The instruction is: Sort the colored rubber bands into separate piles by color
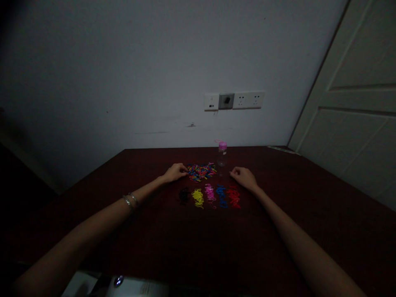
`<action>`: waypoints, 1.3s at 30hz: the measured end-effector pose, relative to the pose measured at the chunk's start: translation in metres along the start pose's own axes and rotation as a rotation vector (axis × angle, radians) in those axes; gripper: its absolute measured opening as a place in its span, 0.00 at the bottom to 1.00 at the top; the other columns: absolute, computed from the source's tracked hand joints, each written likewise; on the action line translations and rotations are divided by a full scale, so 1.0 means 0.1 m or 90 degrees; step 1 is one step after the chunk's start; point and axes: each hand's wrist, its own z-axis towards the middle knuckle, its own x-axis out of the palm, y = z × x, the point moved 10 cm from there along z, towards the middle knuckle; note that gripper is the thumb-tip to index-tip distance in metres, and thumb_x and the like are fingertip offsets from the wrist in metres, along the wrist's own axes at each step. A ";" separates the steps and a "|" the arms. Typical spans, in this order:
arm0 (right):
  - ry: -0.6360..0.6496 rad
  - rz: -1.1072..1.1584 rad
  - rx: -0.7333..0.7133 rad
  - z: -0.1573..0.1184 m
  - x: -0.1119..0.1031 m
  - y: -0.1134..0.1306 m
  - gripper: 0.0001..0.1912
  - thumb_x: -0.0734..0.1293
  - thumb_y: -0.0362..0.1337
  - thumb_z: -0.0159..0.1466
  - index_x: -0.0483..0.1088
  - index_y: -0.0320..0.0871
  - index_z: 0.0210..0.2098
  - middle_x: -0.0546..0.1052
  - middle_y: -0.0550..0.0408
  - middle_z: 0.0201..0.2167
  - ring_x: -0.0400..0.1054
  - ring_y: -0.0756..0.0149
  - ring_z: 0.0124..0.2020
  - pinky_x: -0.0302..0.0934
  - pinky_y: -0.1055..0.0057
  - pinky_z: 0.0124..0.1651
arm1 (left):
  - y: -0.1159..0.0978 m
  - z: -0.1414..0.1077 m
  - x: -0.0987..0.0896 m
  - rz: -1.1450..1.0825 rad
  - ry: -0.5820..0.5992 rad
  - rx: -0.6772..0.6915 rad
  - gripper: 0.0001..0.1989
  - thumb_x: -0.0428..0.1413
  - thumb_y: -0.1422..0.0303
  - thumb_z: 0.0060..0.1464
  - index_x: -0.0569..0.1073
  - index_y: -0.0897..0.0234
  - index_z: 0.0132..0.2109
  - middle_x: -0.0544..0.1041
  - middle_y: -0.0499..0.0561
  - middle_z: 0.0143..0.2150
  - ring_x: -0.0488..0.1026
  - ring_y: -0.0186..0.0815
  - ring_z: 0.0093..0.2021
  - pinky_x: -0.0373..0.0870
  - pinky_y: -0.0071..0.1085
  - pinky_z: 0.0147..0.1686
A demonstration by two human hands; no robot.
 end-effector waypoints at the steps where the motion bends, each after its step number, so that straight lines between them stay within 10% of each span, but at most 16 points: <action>1: -0.001 0.000 -0.001 0.00 0.00 -0.01 0.16 0.59 0.48 0.55 0.68 0.42 0.24 0.71 0.55 0.21 0.64 0.69 0.23 0.51 0.75 0.25 | 0.02 0.01 0.01 -0.007 -0.006 0.000 0.13 0.54 0.63 0.47 0.76 0.61 0.39 0.74 0.50 0.38 0.69 0.33 0.38 0.64 0.24 0.36; 11: -0.005 -0.011 0.004 0.00 0.00 -0.03 0.16 0.59 0.48 0.55 0.69 0.43 0.24 0.71 0.55 0.22 0.65 0.68 0.24 0.51 0.75 0.25 | 0.04 0.08 -0.09 -0.110 -0.075 0.024 0.13 0.54 0.63 0.46 0.76 0.65 0.37 0.74 0.49 0.33 0.68 0.30 0.32 0.63 0.24 0.33; 21: -0.006 -0.008 0.007 0.00 0.00 -0.02 0.15 0.59 0.47 0.54 0.68 0.43 0.23 0.72 0.55 0.22 0.65 0.68 0.24 0.52 0.75 0.25 | -0.70 0.12 -0.38 -0.190 -0.078 0.131 0.10 0.55 0.68 0.46 0.75 0.68 0.36 0.73 0.49 0.30 0.66 0.28 0.30 0.61 0.23 0.30; 31: -0.003 -0.012 0.012 -0.02 -0.01 0.01 0.15 0.59 0.47 0.55 0.69 0.43 0.25 0.72 0.55 0.23 0.64 0.69 0.24 0.50 0.75 0.24 | -1.78 -0.09 0.10 -0.162 0.106 0.306 0.10 0.55 0.68 0.47 0.75 0.67 0.38 0.73 0.50 0.31 0.67 0.28 0.30 0.60 0.22 0.31; 39: -0.005 -0.018 0.011 -0.07 -0.01 0.06 0.14 0.59 0.46 0.55 0.68 0.43 0.24 0.72 0.56 0.23 0.64 0.69 0.24 0.50 0.76 0.24 | -1.92 -0.16 0.40 -0.142 0.206 0.342 0.12 0.55 0.69 0.47 0.75 0.67 0.41 0.72 0.48 0.29 0.66 0.26 0.26 0.59 0.22 0.28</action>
